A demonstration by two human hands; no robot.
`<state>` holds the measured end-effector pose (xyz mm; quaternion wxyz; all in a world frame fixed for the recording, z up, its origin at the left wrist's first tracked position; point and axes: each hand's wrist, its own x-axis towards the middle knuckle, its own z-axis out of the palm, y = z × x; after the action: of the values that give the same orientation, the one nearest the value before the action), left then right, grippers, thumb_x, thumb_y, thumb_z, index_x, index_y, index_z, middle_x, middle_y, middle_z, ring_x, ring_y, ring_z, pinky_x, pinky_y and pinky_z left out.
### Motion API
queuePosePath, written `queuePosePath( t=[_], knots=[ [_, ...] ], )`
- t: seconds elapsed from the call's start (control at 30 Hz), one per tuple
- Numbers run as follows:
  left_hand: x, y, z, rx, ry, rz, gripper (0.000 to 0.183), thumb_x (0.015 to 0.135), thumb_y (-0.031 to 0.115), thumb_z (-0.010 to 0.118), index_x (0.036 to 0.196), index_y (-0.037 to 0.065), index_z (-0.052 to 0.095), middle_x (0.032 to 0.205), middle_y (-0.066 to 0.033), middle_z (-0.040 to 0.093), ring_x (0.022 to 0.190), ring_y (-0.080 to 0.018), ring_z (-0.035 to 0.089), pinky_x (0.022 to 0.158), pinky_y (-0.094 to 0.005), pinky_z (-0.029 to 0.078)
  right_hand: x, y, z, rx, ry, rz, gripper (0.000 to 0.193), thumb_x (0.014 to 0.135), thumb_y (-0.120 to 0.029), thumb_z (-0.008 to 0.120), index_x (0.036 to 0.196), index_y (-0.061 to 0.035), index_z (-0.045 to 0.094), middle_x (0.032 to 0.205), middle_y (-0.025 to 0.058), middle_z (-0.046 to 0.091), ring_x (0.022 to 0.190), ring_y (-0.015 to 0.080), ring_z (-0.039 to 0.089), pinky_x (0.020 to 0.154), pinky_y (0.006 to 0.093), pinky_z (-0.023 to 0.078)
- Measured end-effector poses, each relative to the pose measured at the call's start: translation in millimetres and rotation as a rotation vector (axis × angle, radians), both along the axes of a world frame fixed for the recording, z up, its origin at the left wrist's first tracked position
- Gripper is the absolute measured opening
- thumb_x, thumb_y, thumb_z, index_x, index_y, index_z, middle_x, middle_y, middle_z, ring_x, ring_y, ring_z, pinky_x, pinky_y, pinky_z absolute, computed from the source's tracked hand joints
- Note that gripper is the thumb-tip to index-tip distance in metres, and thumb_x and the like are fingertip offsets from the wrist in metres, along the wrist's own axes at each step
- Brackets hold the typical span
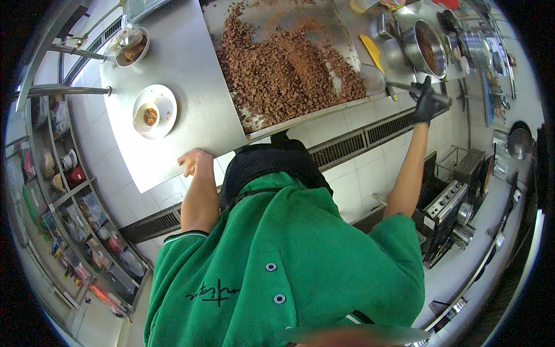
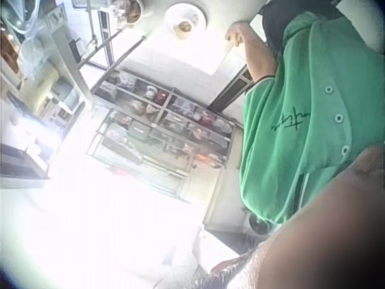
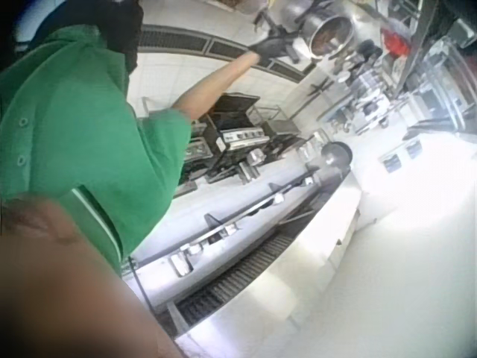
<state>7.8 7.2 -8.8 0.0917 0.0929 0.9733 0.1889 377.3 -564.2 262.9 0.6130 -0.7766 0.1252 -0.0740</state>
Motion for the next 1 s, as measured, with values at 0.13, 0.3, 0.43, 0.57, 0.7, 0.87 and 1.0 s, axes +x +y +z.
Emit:
queuePosePath(
  t=[0.13,0.3,0.43,0.57,0.7,0.87,1.0],
  knots=[
    [-1.1,0.1,-5.4,0.034,-0.016,0.051,0.055,0.096,0.056,0.043,0.116,0.006,0.057,0.095,-0.0209,0.074,0.082,-0.0409,0.07,0.077,-0.0561,0.055,86.0,-72.9,-13.5,0.076,0.161,-0.007,0.047,0.106,-0.031,0.061,0.146,-0.0073,0.055,0.117,0.0144,0.07,0.099,0.0216,0.071,0.089,0.0346,0.06],
    [-17.3,15.3,-59.0,-0.117,0.151,0.076,0.056,0.093,0.059,0.048,0.117,0.009,0.057,0.088,-0.0184,0.074,0.076,-0.0388,0.071,0.07,-0.0546,0.055,117.4,-150.7,-106.6,0.321,0.319,0.047,0.045,0.107,-0.035,0.058,0.142,-0.0079,0.053,0.119,0.0131,0.067,0.105,0.0277,0.066,0.098,0.0435,0.055],
    [-29.4,16.2,-72.1,-0.166,0.079,-0.009,0.055,0.094,0.058,0.048,0.117,0.009,0.057,0.089,-0.0191,0.074,0.076,-0.0393,0.071,0.071,-0.0549,0.055,65.9,-132.3,-179.5,0.699,0.329,0.039,0.038,0.106,-0.042,0.059,0.127,-0.0102,0.057,0.112,0.0131,0.067,0.104,0.0327,0.064,0.094,0.0528,0.054],
    [-18.0,0.3,-29.7,-0.015,-0.148,0.009,0.055,0.094,0.057,0.047,0.117,0.008,0.056,0.089,-0.0199,0.074,0.077,-0.0399,0.071,0.071,-0.0554,0.055,19.0,-56.6,-168.6,0.643,0.306,-0.227,0.036,0.101,-0.047,0.064,0.091,-0.0137,0.057,0.08,0.011,0.064,0.081,0.0364,0.07,0.07,0.0555,0.059],
    [-9.9,-4.0,-1.0,-0.006,-0.2,0.016,0.054,0.095,0.056,0.047,0.116,0.007,0.056,0.09,-0.0207,0.074,0.078,-0.0404,0.072,0.072,-0.0558,0.055,-11.0,28.4,-93.5,0.582,0.319,-0.393,0.04,0.099,-0.051,0.065,0.094,-0.0112,0.061,0.082,0.0121,0.069,0.075,0.0305,0.072,0.063,0.0486,0.06],
    [-12.4,3.9,-29.3,0.012,-0.226,0.011,0.054,0.096,0.055,0.046,0.116,0.006,0.056,0.091,-0.0217,0.074,0.08,-0.0412,0.072,0.073,-0.0564,0.055,-61.8,132.5,-15.1,0.344,0.041,-0.227,0.044,0.096,-0.05,0.073,0.099,-0.0064,0.068,0.078,0.0088,0.069,0.062,0.0161,0.068,0.053,0.0305,0.057],
    [-14.3,9.4,-41.2,0.02,-0.099,-0.026,0.054,0.097,0.055,0.046,0.115,0.005,0.055,0.092,-0.0225,0.074,0.081,-0.0418,0.072,0.074,-0.0568,0.055,-97.1,195.9,12.6,0.162,-0.111,0.098,0.025,0.101,-0.026,0.072,0.102,-0.0015,0.069,0.077,0.0059,0.068,0.061,0.0134,0.059,0.054,0.03,0.045]
  ],
)
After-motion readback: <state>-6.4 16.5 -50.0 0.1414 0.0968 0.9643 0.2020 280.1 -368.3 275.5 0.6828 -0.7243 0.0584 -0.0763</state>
